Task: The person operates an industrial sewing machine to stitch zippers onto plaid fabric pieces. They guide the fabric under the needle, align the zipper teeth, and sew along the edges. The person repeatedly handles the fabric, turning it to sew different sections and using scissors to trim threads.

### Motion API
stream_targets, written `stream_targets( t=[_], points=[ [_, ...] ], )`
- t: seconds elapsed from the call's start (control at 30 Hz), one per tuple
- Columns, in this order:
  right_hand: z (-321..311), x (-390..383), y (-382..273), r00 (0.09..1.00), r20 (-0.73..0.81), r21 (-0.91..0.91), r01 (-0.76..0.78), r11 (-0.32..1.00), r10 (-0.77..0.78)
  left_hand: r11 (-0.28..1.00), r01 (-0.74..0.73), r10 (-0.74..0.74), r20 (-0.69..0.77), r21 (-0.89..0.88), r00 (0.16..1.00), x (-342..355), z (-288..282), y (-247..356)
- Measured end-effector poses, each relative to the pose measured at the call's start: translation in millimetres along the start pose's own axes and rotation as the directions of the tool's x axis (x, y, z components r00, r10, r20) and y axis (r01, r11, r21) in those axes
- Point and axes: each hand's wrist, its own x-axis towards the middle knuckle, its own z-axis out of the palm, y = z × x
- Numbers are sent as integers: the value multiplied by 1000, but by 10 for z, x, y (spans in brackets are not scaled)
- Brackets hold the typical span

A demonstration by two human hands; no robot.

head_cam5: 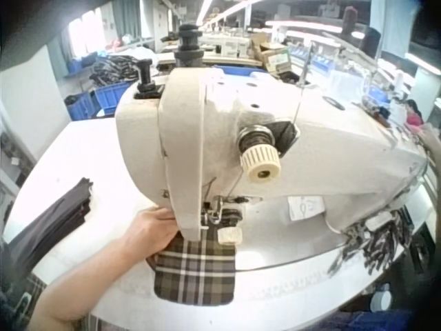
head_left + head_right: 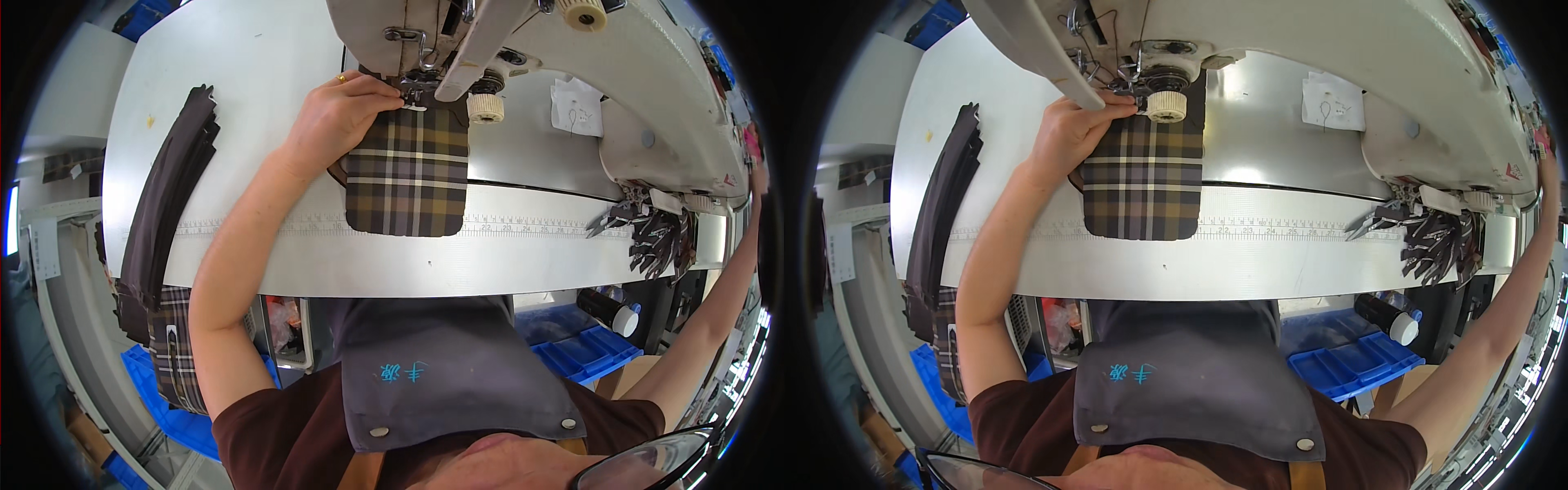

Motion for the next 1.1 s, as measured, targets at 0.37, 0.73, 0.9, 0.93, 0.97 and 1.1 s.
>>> stream_targets(
  t=[0.37, 0.73, 0.9, 0.93, 0.97, 1.1],
  points=[
    [498, -509, 1482, 918, 45, 659, -325, 679, 395, 1000, 16, -17, 41, 25, 999, 5, -57, 14],
    [506, -849, 962, 958, -250, 73, -125, 989, 140, 999, 26, -27, 41, 19, 999, 26, -36, -2],
    [96, 61, 1059, 894, 132, 470, -437, 767, 429, 1000, 28, -28, 32, 4, 999, -8, -44, -10],
    [86, 245, 888, 885, 213, 365, -465, 807, 413, 999, 32, -32, 31, 7, 999, -12, -51, -2],
    [-78, 384, 948, 842, 271, 343, -538, 770, 467, 1000, 14, -14, 24, -19, 1000, 13, -13, -28],
    [584, -536, 643, 946, 24, 711, -243, 659, 324, 1000, 30, -30, 36, 6, 999, -5, -47, -4]
  ],
)
